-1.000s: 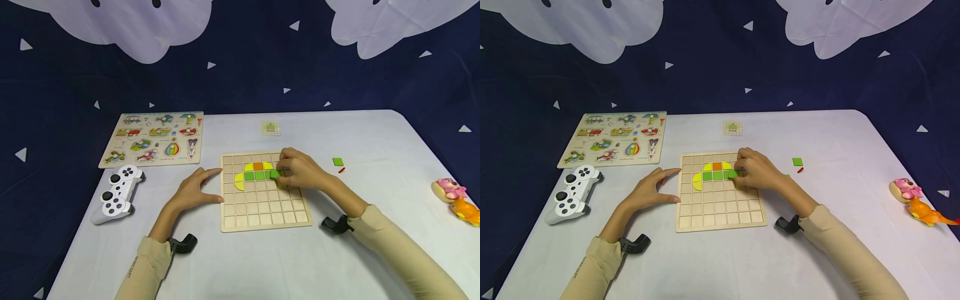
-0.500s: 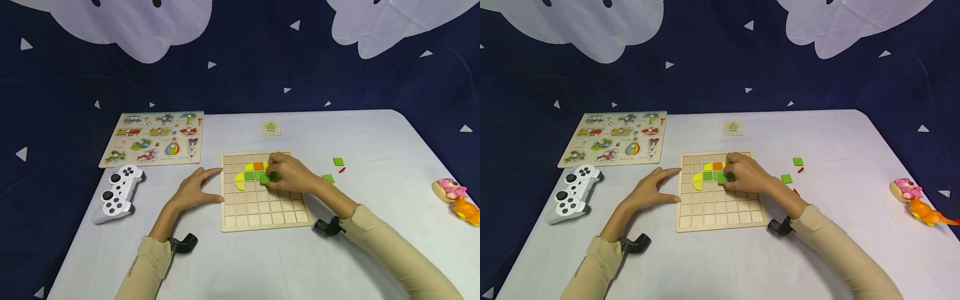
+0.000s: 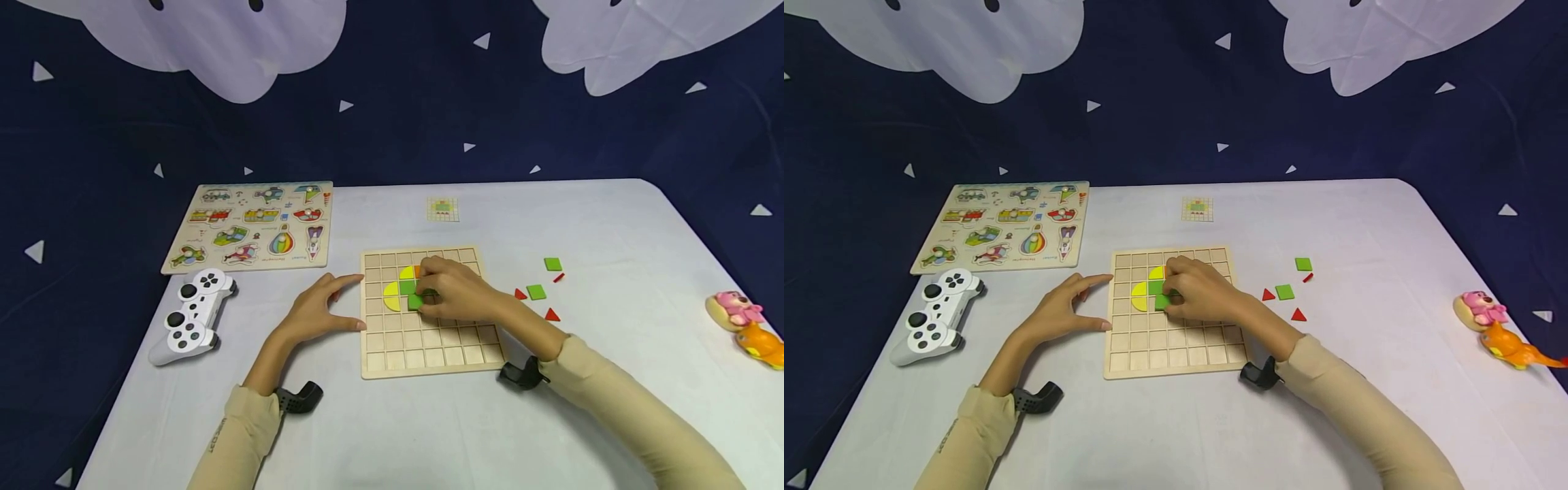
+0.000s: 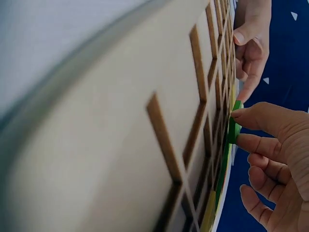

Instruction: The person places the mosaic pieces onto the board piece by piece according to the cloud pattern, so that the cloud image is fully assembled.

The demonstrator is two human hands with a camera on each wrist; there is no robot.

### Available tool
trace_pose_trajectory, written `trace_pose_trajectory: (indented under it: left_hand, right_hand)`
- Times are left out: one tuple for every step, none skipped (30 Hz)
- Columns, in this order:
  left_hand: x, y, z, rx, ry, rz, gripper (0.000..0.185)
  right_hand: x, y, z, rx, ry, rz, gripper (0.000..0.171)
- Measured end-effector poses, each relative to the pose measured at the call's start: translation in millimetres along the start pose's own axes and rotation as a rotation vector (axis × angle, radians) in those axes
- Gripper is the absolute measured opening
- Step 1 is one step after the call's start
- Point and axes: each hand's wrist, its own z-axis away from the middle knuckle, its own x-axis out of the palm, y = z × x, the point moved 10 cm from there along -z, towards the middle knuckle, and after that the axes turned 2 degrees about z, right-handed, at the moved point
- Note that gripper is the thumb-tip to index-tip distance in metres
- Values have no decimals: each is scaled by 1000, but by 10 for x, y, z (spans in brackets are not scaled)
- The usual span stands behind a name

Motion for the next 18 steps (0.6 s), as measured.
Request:
trace_pose_trajectory:
  left_hand:
    - [0, -1, 0, 0, 0, 1, 88]
    - [0, -1, 0, 0, 0, 3, 88]
    - [0, -3, 0, 0, 0, 4, 88]
    - [3, -1, -1, 1, -1, 5, 88]
    - [6, 0, -2, 0, -3, 6, 88]
    - [9, -1, -3, -1, -3, 7, 88]
    - [9, -1, -1, -1, -3, 8, 88]
    - [9, -3, 1, -1, -3, 7, 88]
    - [9, -5, 3, -1, -2, 5, 88]
    - [8, -4, 4, 0, -1, 5, 88]
    - [6, -4, 5, 1, 1, 5, 88]
    - [5, -4, 5, 4, 2, 4, 88]
    - [3, -2, 5, 6, 3, 3, 88]
    - [4, -1, 4, 8, 2, 3, 88]
    - [4, 0, 2, 8, 2, 4, 88]
    - [4, -1, 2, 8, 2, 5, 88]
    - [4, -4, 2, 7, 2, 5, 88]
    - [3, -8, 3, 6, 1, 4, 88]
  right_hand:
    - [10, -11, -8, -1, -2, 2, 18]
    - [22, -19, -13, 1, -5, 2, 17]
    - [33, -24, -15, 4, -7, 1, 17]
    - [41, -28, -13, 6, -6, -3, 16]
    - [48, -34, -12, 4, -5, -11, 15]
    - [54, -41, -12, 0, -3, -21, 14]
    - [59, -49, -14, -7, 2, -29, 13]
    - [64, -56, -16, -15, 6, -35, 12]
    - [66, -66, -21, -24, 11, -39, 11]
    - [68, -76, -27, -33, 15, -43, 11]
    - [70, -85, -34, -41, 17, -43, 11]
    - [70, -93, -40, -46, 19, -41, 10]
    - [72, -98, -45, -49, 19, -36, 10]
    - [72, -102, -49, -49, 17, -32, 10]
    - [74, -104, -53, -48, 15, -27, 10]
    - [77, -105, -56, -46, 12, -25, 10]
    - [82, -106, -59, -43, 7, -21, 10]
    - [87, -107, -62, -40, 2, -17, 10]
